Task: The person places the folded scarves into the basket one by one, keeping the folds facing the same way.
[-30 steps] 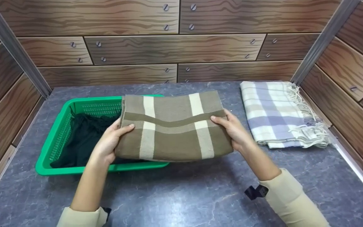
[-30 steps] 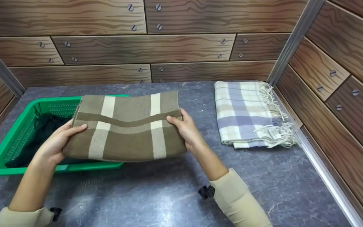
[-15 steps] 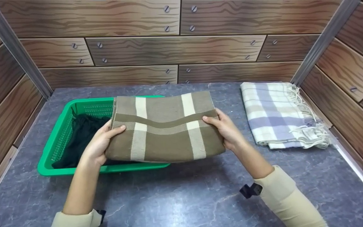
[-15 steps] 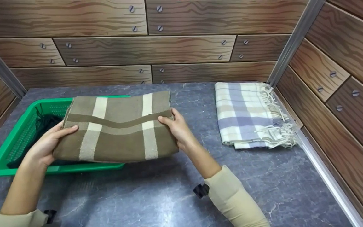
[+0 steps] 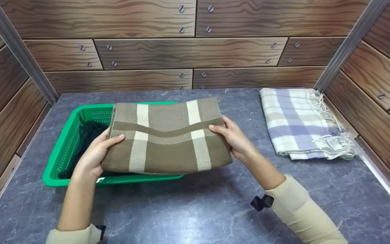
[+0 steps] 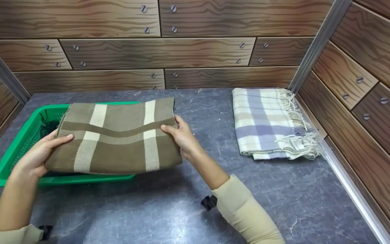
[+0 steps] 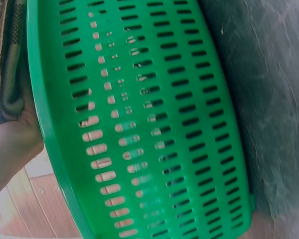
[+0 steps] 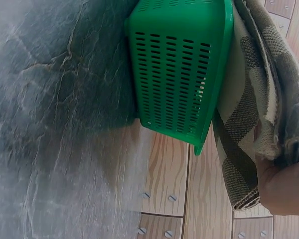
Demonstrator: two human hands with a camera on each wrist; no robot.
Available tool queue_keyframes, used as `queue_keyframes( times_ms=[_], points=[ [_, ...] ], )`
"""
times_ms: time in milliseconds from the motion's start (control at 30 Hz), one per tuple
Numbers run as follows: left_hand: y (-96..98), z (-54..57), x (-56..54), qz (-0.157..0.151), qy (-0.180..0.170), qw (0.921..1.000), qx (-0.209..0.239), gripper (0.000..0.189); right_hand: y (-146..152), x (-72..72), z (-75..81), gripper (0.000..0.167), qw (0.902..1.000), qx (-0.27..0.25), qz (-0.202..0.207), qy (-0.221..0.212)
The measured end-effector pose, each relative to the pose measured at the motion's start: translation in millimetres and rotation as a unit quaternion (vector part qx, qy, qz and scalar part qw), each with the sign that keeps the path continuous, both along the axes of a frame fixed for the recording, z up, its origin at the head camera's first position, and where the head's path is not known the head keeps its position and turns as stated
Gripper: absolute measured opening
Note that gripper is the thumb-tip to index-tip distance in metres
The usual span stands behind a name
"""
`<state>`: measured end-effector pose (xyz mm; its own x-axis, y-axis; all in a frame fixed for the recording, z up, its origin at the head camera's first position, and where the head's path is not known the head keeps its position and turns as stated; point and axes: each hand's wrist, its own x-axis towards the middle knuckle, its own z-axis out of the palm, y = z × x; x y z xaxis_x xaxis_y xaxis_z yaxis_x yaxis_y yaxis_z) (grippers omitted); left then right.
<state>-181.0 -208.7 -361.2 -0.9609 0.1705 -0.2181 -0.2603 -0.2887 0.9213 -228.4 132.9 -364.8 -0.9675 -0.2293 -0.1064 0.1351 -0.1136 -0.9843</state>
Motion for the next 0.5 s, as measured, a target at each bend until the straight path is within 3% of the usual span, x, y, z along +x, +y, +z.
queue_keyframes(
  times_ms=[500],
  points=[
    [-28.8, -2.3, -0.7, -0.001, -0.005, 1.0, -0.006, 0.051, -22.9, -3.3, -1.0, 0.039, 0.9993, 0.007, 0.037, -0.002]
  ],
)
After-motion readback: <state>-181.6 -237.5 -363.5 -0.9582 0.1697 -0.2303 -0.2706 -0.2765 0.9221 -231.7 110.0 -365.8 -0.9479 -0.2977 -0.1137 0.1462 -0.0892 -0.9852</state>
